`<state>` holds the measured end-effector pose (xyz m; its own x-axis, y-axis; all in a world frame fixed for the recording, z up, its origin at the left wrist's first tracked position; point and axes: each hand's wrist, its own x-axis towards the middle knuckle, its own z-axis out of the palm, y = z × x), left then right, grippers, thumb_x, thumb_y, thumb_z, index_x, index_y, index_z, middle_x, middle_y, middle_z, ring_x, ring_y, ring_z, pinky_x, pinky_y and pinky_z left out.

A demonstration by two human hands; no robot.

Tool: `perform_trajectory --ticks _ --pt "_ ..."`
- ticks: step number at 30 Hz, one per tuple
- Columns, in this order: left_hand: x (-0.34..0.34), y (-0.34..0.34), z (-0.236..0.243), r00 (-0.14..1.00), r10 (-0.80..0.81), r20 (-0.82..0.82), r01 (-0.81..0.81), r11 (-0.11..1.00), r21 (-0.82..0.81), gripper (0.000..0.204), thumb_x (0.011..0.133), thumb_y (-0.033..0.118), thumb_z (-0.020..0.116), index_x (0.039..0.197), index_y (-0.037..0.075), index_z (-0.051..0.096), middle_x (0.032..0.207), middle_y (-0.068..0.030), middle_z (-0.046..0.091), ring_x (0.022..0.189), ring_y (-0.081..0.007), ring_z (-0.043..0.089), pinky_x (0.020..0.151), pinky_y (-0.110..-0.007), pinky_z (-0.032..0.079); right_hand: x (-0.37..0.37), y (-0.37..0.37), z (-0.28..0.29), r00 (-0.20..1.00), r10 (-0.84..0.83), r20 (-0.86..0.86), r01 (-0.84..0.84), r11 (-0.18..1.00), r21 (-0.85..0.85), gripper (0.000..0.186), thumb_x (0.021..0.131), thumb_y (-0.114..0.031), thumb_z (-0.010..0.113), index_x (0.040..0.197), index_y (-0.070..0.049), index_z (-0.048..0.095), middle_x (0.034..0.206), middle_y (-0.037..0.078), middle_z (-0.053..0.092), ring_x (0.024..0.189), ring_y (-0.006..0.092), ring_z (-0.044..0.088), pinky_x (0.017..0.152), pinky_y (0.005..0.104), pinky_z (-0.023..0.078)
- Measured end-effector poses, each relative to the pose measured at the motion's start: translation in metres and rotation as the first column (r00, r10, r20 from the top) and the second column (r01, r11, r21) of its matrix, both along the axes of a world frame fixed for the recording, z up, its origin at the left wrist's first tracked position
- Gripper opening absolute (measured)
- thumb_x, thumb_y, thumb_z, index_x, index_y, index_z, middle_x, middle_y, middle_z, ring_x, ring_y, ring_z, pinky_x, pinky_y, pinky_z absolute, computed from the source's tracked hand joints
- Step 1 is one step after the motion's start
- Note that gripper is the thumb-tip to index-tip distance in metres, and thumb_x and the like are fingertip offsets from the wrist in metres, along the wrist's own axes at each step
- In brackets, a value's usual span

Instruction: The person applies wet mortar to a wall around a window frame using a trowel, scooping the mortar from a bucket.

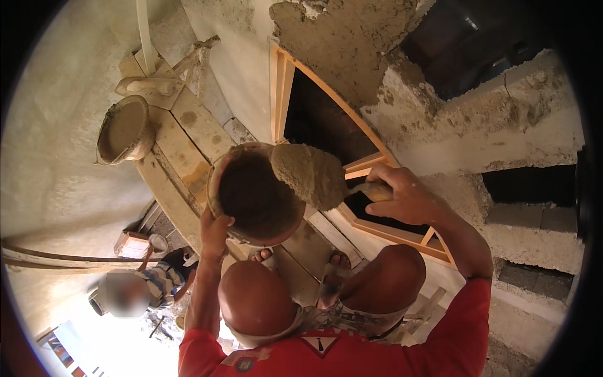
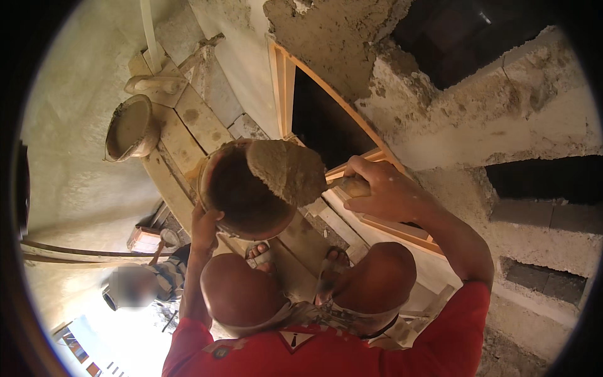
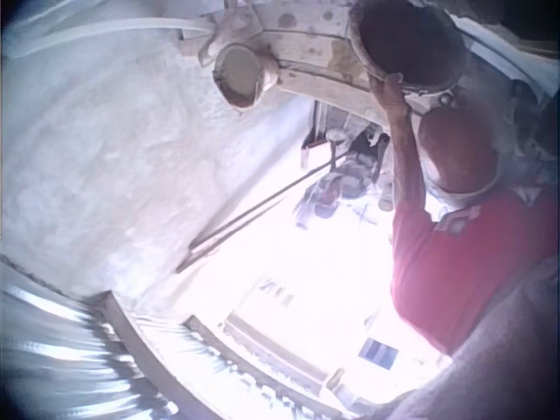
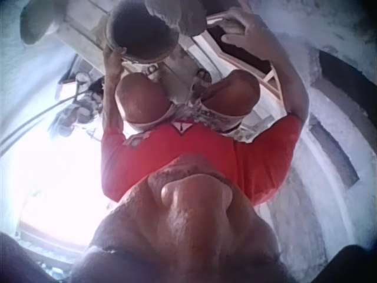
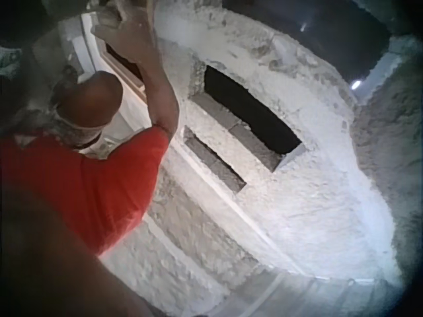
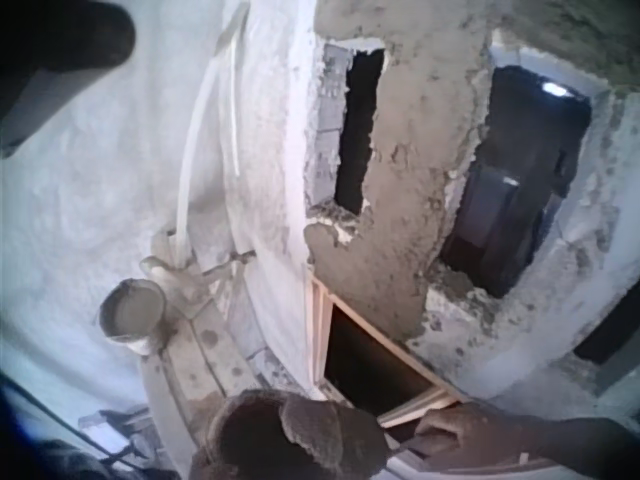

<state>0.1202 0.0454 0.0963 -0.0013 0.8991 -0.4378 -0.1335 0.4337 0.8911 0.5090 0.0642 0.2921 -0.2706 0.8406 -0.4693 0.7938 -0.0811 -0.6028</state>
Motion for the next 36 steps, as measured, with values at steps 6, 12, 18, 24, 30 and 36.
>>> perform_trajectory --ticks 6,12,18,24,30,36 --pt "-0.006 -0.028 0.002 0.988 0.153 -0.009 -0.153 0.987 -0.045 0.057 0.072 -0.003 0.055 0.129 -0.005 0.058 0.106 -0.0085 0.066 0.092 -0.0181 0.061 0.083 -0.029 0.049 0.033 0.011 -0.003 0.949 -0.264 -0.174 0.226 0.952 -0.208 0.051 0.084 -0.024 0.075 0.127 0.001 0.063 0.093 0.011 0.067 0.081 0.0200 0.063 0.074 0.0344 0.051" --pt "0.003 -0.035 0.004 0.992 0.112 -0.054 -0.114 0.993 -0.038 0.061 0.071 0.002 0.056 0.131 -0.004 0.057 0.100 -0.0065 0.063 0.087 -0.0171 0.060 0.077 -0.029 0.049 0.112 0.020 0.018 0.808 -0.589 0.016 0.511 0.713 0.480 0.043 0.092 -0.024 0.068 0.126 0.001 0.064 0.093 0.009 0.067 0.070 0.0113 0.060 0.060 0.0275 0.050" --pt "0.003 -0.033 0.016 0.993 0.019 -0.117 -0.022 0.999 -0.026 0.064 0.071 0.003 0.057 0.134 -0.005 0.056 0.113 -0.0115 0.067 0.103 -0.0200 0.061 0.092 -0.031 0.047 0.057 -0.020 0.028 0.937 -0.342 0.077 0.263 0.831 0.491 0.045 0.088 -0.024 0.070 0.127 -0.001 0.064 0.096 0.015 0.069 0.077 0.0167 0.062 0.073 0.0350 0.052" --pt "0.030 -0.013 0.017 0.984 -0.068 -0.164 0.082 0.993 0.080 0.064 0.070 0.003 0.061 0.133 -0.005 0.058 0.111 -0.0121 0.068 0.101 -0.0209 0.061 0.092 -0.033 0.048 0.008 -0.031 -0.049 0.939 0.127 0.320 -0.184 0.971 0.155 0.038 0.089 -0.019 0.065 0.123 -0.002 0.064 0.104 0.022 0.067 0.092 0.0286 0.070 0.085 0.0426 0.054" --pt "0.053 0.000 0.064 0.927 -0.229 -0.298 0.269 0.958 0.100 0.062 0.074 0.002 0.060 0.135 -0.002 0.057 0.105 -0.0087 0.067 0.096 -0.0181 0.059 0.088 -0.031 0.048 -0.043 -0.004 -0.089 0.691 0.333 0.641 -0.505 0.858 0.098 0.031 0.088 -0.011 0.060 0.118 -0.001 0.063 0.095 0.023 0.068 0.090 0.0392 0.070 0.079 0.0477 0.057" --pt "0.076 0.008 0.083 0.896 -0.308 -0.321 0.362 0.923 0.127 0.060 0.074 0.002 0.060 0.134 -0.002 0.057 0.099 -0.0091 0.068 0.092 -0.0168 0.061 0.084 -0.032 0.049 -0.031 -0.008 -0.151 0.810 0.424 0.405 -0.493 0.867 0.078 0.030 0.085 -0.016 0.063 0.112 -0.002 0.065 0.085 0.023 0.070 0.086 0.0416 0.071 0.077 0.0485 0.058"
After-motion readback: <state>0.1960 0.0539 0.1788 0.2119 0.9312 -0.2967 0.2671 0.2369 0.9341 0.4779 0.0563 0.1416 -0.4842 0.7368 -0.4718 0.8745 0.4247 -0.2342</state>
